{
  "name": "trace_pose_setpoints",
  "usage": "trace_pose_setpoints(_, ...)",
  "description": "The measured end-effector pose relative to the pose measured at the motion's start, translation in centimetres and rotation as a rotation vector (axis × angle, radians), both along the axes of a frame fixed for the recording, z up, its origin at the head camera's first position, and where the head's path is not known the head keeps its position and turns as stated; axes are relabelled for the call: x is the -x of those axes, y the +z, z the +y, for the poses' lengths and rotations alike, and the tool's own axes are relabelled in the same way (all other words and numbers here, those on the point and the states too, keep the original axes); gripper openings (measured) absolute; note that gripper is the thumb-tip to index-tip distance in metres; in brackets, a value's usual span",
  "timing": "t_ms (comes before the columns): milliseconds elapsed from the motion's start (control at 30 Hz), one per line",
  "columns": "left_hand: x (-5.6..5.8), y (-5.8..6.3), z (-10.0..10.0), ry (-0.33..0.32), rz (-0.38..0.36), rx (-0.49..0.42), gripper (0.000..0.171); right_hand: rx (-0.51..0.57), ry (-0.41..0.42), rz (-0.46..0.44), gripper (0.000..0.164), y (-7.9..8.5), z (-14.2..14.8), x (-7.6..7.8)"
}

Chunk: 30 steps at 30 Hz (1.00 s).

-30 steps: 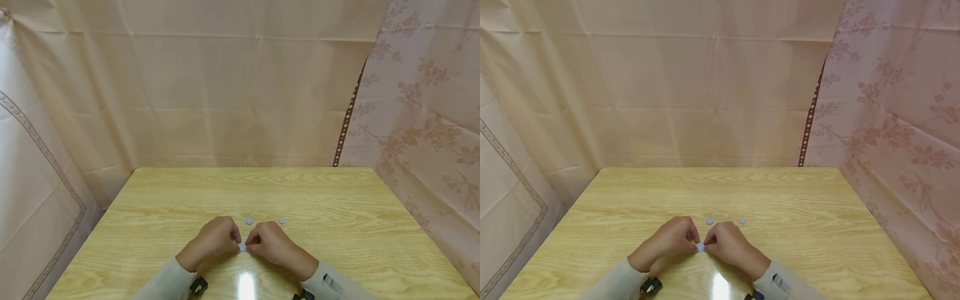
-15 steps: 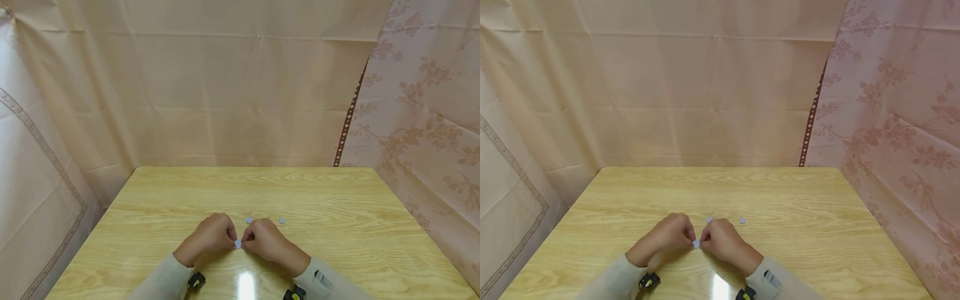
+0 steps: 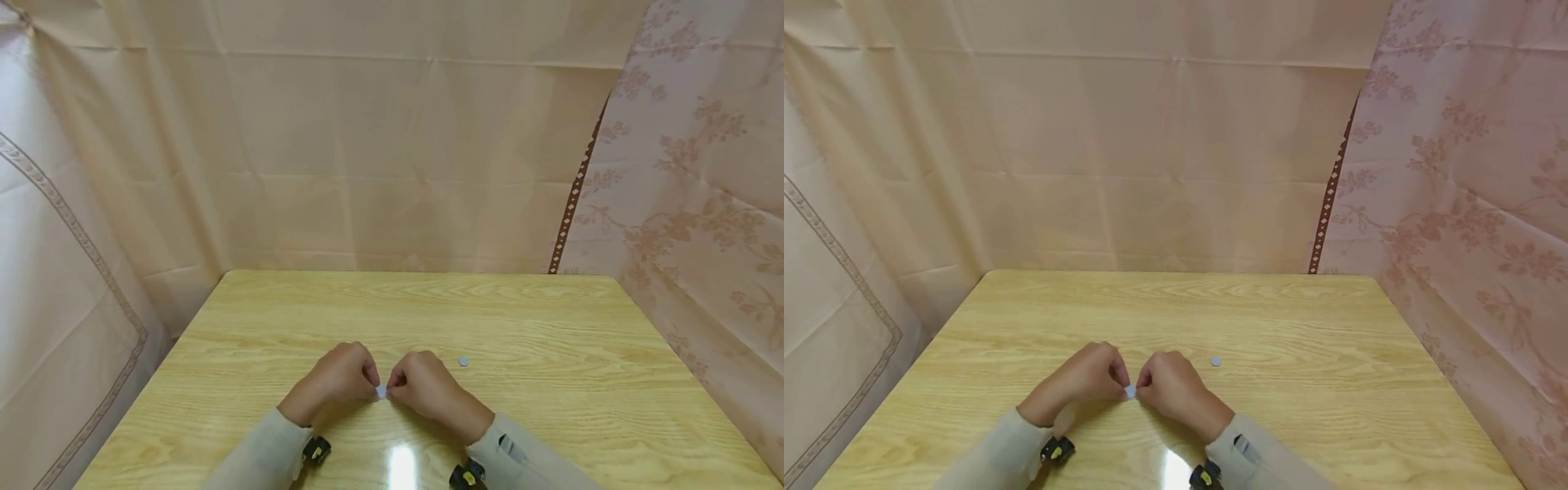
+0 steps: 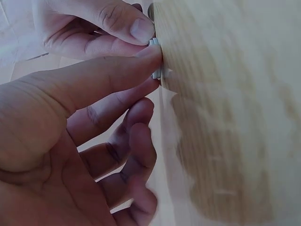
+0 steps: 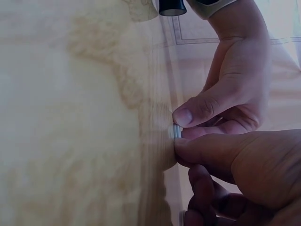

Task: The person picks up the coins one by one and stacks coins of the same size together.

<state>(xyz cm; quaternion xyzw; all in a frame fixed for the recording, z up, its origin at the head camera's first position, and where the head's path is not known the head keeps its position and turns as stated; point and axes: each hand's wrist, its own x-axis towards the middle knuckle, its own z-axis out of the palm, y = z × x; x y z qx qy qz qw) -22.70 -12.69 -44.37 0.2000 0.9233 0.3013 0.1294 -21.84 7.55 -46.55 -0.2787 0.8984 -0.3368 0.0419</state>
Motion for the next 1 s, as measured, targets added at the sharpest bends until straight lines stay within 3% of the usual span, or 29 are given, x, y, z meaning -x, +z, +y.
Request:
trace_pose_setpoints(400, 0.81, -0.48, -0.79, -0.006, -0.054, -0.061, 0.017, -0.037, -0.034, 0.02, 0.009, 0.06, -0.55, 0.13)
trace_pose_setpoints(1000, 0.9, -0.67, -0.89, 0.016, -0.082, -0.072, 0.018, -0.07, -0.055, 0.053, 0.006, -0.03, -0.44, 0.05)
